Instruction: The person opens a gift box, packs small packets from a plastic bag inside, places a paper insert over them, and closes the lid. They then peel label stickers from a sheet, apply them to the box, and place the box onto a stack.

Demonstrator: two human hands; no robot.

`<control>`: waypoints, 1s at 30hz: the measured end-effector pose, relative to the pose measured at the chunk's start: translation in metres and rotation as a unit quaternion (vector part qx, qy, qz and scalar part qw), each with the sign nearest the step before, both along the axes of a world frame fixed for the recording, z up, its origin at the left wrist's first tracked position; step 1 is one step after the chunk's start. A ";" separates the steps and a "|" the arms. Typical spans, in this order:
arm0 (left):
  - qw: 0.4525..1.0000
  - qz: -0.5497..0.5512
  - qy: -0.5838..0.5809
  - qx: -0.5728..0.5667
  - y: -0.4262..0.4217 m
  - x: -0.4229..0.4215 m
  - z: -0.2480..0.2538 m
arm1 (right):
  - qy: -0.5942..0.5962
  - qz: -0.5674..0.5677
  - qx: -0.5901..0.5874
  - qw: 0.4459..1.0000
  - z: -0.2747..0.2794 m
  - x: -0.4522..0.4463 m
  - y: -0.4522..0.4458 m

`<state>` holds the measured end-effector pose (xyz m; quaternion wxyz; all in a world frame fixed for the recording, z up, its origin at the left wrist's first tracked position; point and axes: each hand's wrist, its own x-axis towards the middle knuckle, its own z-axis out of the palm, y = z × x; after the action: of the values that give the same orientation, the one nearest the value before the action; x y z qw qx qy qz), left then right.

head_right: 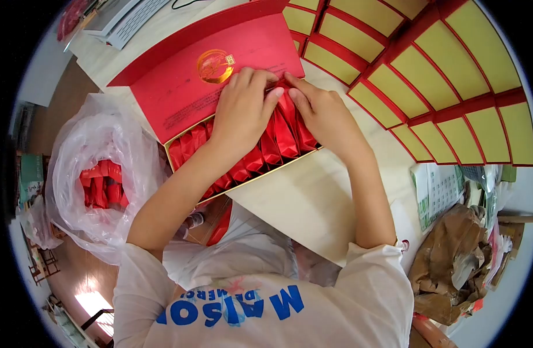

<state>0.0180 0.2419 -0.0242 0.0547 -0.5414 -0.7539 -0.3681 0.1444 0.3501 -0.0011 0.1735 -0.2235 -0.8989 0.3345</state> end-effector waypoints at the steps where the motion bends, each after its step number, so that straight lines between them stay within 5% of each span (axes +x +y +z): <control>1: 0.999 0.012 0.043 -0.019 0.002 0.000 -0.002 | -0.001 0.006 0.001 1.000 -0.002 -0.001 -0.005; 3: 0.992 0.041 0.119 -0.023 0.005 0.004 -0.004 | -0.043 -0.035 0.122 0.991 -0.009 -0.004 -0.017; 9: 0.984 0.072 0.159 -0.021 0.016 0.014 -0.018 | -0.098 -0.064 0.173 0.978 -0.019 -0.002 -0.027; 11: 0.998 0.008 0.064 0.018 -0.008 0.007 -0.010 | -0.004 -0.048 0.312 0.949 -0.018 -0.008 -0.031; 13: 0.988 -0.056 -0.124 0.073 -0.050 0.003 0.013 | 0.003 -0.087 0.327 0.941 -0.006 -0.004 -0.044; 16: 0.946 -0.115 -0.239 0.188 -0.139 -0.023 0.032 | 0.116 -0.074 0.282 0.949 -0.005 -0.001 -0.065; 18: 0.932 -0.011 -0.298 0.205 -0.200 -0.026 0.026 | 0.196 -0.022 0.220 0.955 0.000 -0.004 -0.102; 21: 0.843 0.145 -0.446 0.265 -0.276 -0.022 -0.025 | 0.235 0.141 0.192 0.942 0.008 -0.037 -0.172; 25: 0.735 0.244 -0.503 0.383 -0.343 0.010 -0.062 | 0.129 0.315 0.018 0.940 0.008 -0.102 -0.285; 28: 0.721 0.242 -0.484 0.433 -0.364 0.027 -0.068 | 0.106 0.366 -0.064 0.922 -0.046 -0.224 -0.352; 30: 0.720 0.246 -0.474 0.443 -0.379 0.032 -0.066 | 0.107 0.352 0.010 0.930 -0.072 -0.294 -0.385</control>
<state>0.0502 -0.1369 -0.0901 0.0123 -0.0053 -0.5387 -0.8424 -0.1493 -0.0350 -0.0736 0.1419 0.1459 -0.8993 0.3870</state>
